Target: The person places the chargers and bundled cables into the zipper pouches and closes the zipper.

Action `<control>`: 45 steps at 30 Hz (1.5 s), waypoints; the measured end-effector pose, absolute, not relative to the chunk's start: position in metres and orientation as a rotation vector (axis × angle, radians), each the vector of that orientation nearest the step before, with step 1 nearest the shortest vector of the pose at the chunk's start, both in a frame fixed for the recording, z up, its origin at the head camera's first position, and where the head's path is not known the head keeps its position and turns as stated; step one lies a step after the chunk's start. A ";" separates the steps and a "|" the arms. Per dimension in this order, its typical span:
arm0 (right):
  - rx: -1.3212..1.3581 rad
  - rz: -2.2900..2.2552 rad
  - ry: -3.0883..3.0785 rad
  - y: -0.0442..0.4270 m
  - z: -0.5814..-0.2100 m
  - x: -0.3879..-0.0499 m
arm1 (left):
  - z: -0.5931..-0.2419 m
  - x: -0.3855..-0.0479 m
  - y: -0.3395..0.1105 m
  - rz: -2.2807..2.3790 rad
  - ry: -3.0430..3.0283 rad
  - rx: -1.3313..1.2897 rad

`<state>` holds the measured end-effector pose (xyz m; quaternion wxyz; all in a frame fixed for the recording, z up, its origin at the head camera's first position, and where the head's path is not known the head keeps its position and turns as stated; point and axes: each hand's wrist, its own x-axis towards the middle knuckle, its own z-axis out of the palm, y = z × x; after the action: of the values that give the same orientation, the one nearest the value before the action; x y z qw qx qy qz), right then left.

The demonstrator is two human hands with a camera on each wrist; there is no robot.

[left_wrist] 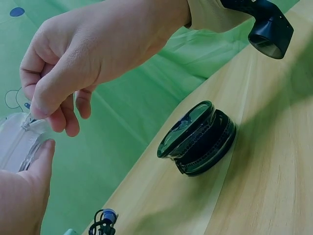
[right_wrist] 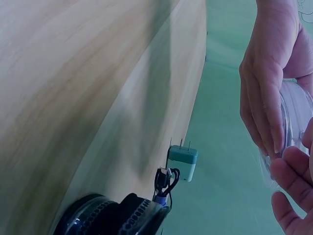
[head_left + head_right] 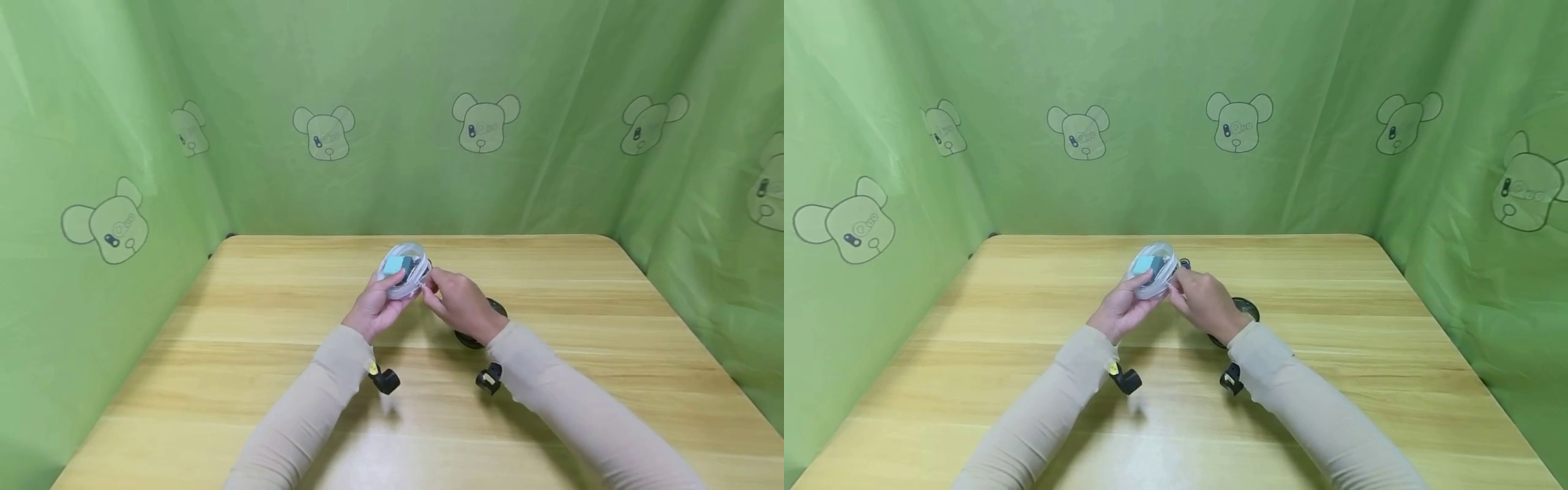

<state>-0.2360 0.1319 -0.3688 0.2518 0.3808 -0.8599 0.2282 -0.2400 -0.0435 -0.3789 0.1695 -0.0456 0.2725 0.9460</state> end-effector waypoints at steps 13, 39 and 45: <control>1.010 0.628 -2.326 0.133 -0.373 -0.234 | -0.383 -0.237 -0.044 2.681 0.804 -0.101; 0.955 0.576 -2.185 0.139 -0.372 -0.240 | -0.380 -0.240 -0.044 2.674 0.837 -0.057; 0.940 0.573 -2.189 0.139 -0.370 -0.242 | -0.380 -0.239 -0.044 2.674 0.828 -0.072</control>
<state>-0.2419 0.1386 -0.3705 0.3388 0.3609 -0.8405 0.2202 -0.2392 -0.0441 -0.3798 0.1699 -0.0252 0.2913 0.9411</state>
